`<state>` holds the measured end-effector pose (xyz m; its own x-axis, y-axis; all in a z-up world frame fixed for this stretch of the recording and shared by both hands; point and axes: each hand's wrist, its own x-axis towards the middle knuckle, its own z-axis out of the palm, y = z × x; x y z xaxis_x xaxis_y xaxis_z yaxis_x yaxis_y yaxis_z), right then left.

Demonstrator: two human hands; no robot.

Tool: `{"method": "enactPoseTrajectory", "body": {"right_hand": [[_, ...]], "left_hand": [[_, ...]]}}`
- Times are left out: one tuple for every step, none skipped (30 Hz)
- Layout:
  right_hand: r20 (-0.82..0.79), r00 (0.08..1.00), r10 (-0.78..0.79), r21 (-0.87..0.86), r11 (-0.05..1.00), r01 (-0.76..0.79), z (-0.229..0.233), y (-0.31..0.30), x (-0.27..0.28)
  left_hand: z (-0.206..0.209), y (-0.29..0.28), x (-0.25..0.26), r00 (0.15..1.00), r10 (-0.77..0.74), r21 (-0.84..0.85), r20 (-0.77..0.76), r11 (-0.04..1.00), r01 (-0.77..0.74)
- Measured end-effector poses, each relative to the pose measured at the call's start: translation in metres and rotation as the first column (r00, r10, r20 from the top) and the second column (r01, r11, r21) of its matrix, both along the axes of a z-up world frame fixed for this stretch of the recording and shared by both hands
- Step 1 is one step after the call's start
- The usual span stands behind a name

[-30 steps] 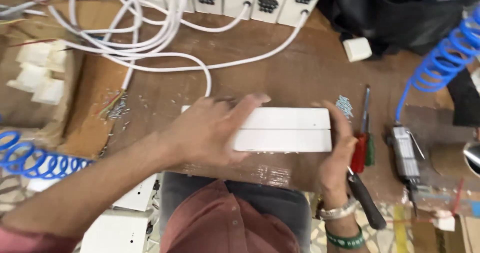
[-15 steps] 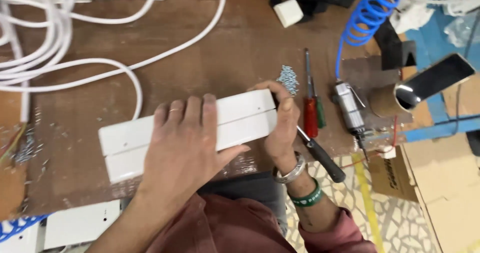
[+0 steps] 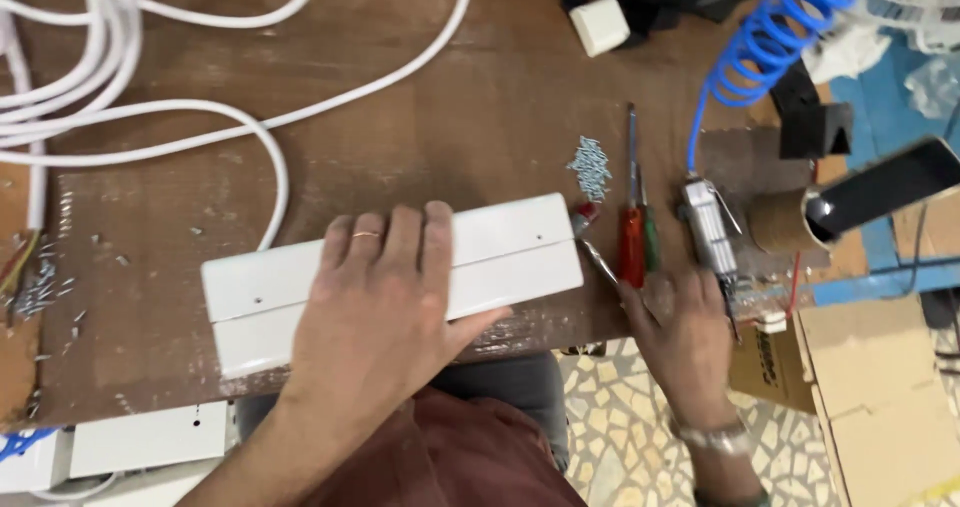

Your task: Assembling and securing internal components into white electrical boxes using screws, manual screwdrivers, a mallet, and a pneumatic tool.

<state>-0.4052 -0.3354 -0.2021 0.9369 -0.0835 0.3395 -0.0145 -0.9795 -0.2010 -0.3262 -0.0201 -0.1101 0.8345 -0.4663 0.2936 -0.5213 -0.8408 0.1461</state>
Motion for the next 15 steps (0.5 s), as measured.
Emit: {"method": "enactPoseTrajectory", "body": {"right_hand": [[-0.16,0.981,-0.114,-0.053,0.993,0.107,-0.004,-0.006,-0.012],[-0.306,0.923,-0.233,-0.125,0.971,0.204,-0.008,-0.014,-0.025],[-0.309,0.924,-0.223,-0.128,0.973,0.192,-0.016,-0.018,-0.034],[-0.293,0.942,-0.164,-0.057,0.986,0.154,-0.024,-0.022,-0.043],[-0.27,0.958,-0.1,0.017,0.994,0.109,-0.034,-0.025,-0.051],[-0.272,0.959,-0.085,0.018,0.996,0.093,-0.033,-0.027,-0.052],[-0.236,0.971,-0.032,0.104,0.993,0.059,-0.033,-0.027,-0.052],[-0.196,0.98,0.017,0.189,0.982,0.021,-0.033,-0.027,-0.051],[-0.194,0.981,0.023,0.187,0.982,0.014,-0.019,-0.035,-0.05],[-0.326,0.943,-0.062,0.213,0.967,0.137,-0.005,-0.044,-0.049],[-0.455,0.88,-0.14,0.217,0.94,0.262,0.01,-0.054,-0.049],[-0.453,0.881,-0.138,0.212,0.943,0.257,0.038,-0.054,-0.037],[-0.421,0.883,-0.209,0.136,0.948,0.289,0.067,-0.053,-0.026],[-0.383,0.882,-0.276,0.06,0.945,0.322,0.095,-0.052,-0.016],[-0.378,0.883,-0.277,0.057,0.945,0.321,0.106,-0.071,-0.009]], "left_hand": [[-0.002,0.0,0.0,1.0,-0.024,0.012,0.009,1.0,0.024],[-0.003,0.0,-0.001,0.999,-0.049,0.023,0.017,0.999,0.048],[-0.003,-0.001,0.0,0.999,-0.037,0.021,0.013,0.999,0.037],[-0.002,-0.002,0.0,0.999,-0.045,0.02,-0.006,0.999,0.045],[-0.002,-0.002,-0.001,0.999,-0.049,0.022,-0.023,0.999,0.049],[-0.005,-0.002,-0.002,0.999,-0.033,0.023,-0.025,0.999,0.033],[-0.008,-0.002,-0.002,0.999,-0.045,0.002,-0.026,0.999,0.045],[-0.011,-0.002,-0.002,0.998,-0.058,-0.019,-0.027,0.998,0.057],[-0.013,-0.003,-0.003,0.998,-0.051,-0.021,-0.025,0.999,0.05],[-0.015,-0.003,-0.004,0.997,-0.038,-0.053,0.069,0.998,0.042],[-0.018,-0.004,-0.005,0.987,-0.022,-0.088,0.16,0.995,0.037],[-0.013,-0.004,-0.003,0.987,-0.016,-0.094,0.161,0.995,0.032],[-0.009,-0.003,-0.003,0.997,-0.048,-0.06,0.065,0.997,0.051],[-0.004,-0.002,-0.002,0.997,-0.075,-0.028,-0.033,0.997,0.074],[-0.004,-0.003,-0.002,0.997,-0.074,-0.032,-0.029,0.997,0.073]]}}
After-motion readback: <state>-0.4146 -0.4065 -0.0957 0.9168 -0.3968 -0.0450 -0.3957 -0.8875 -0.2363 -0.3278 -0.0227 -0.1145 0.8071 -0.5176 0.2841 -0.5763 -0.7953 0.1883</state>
